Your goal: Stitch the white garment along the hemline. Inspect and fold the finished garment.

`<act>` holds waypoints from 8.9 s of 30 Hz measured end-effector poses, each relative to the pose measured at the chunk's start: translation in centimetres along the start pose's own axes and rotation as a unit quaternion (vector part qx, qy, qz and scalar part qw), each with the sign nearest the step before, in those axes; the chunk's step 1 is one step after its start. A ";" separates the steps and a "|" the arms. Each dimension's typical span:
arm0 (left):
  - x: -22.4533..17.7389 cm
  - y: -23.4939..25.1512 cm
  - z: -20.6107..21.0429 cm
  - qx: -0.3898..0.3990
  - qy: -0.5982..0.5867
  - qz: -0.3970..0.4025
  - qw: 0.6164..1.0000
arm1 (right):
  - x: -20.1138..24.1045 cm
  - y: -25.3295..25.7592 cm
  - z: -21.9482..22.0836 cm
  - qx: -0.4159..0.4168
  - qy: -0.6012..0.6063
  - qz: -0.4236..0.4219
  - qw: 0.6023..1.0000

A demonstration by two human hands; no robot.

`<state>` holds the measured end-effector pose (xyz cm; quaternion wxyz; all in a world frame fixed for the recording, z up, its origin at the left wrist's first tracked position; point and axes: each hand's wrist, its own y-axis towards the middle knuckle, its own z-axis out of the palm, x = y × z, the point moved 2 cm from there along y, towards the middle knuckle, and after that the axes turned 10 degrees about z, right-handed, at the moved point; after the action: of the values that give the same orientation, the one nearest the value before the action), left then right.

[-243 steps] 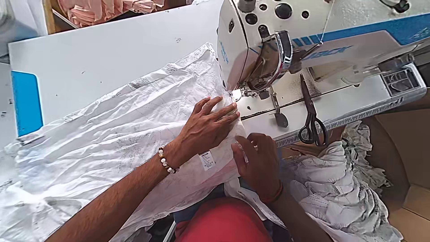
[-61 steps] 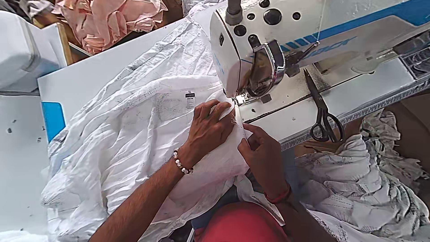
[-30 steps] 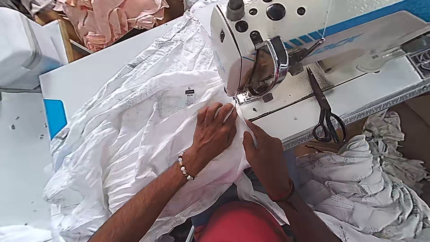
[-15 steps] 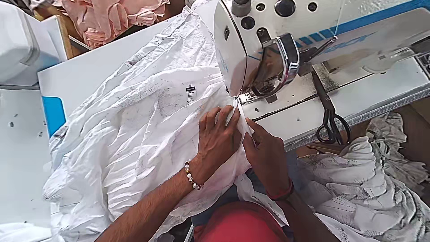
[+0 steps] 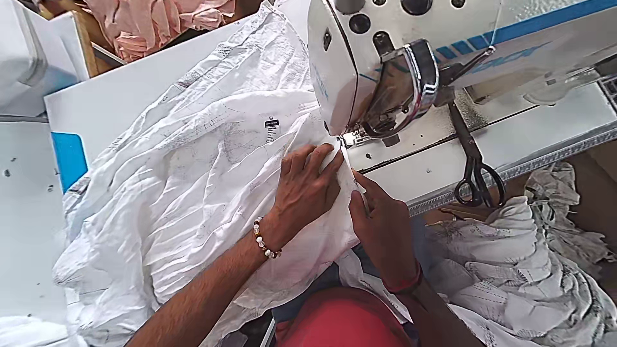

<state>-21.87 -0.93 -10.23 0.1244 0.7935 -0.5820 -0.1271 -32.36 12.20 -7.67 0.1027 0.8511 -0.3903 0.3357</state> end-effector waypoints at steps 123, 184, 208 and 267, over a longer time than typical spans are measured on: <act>0.3 -0.8 -0.9 0.025 -0.117 0.100 0.988 | -2.3 1.2 -0.8 -0.075 -0.071 -0.075 0.992; 7.7 -2.6 -7.0 0.138 0.014 -0.151 0.979 | 0.6 4.3 2.4 -0.103 -0.180 -0.126 0.970; 1.8 -13.3 -4.9 0.099 0.055 -0.316 0.942 | -1.6 1.5 2.8 -0.126 -0.210 -0.168 0.955; 1.0 0.1 -0.1 0.022 -0.063 0.007 0.998 | -0.2 -3.1 -0.5 0.075 0.206 0.033 0.975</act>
<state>-21.58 -1.90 -10.14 0.0707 0.7821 -0.5972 -0.1632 -30.48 14.64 -7.18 0.1057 0.7557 -0.3618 0.5356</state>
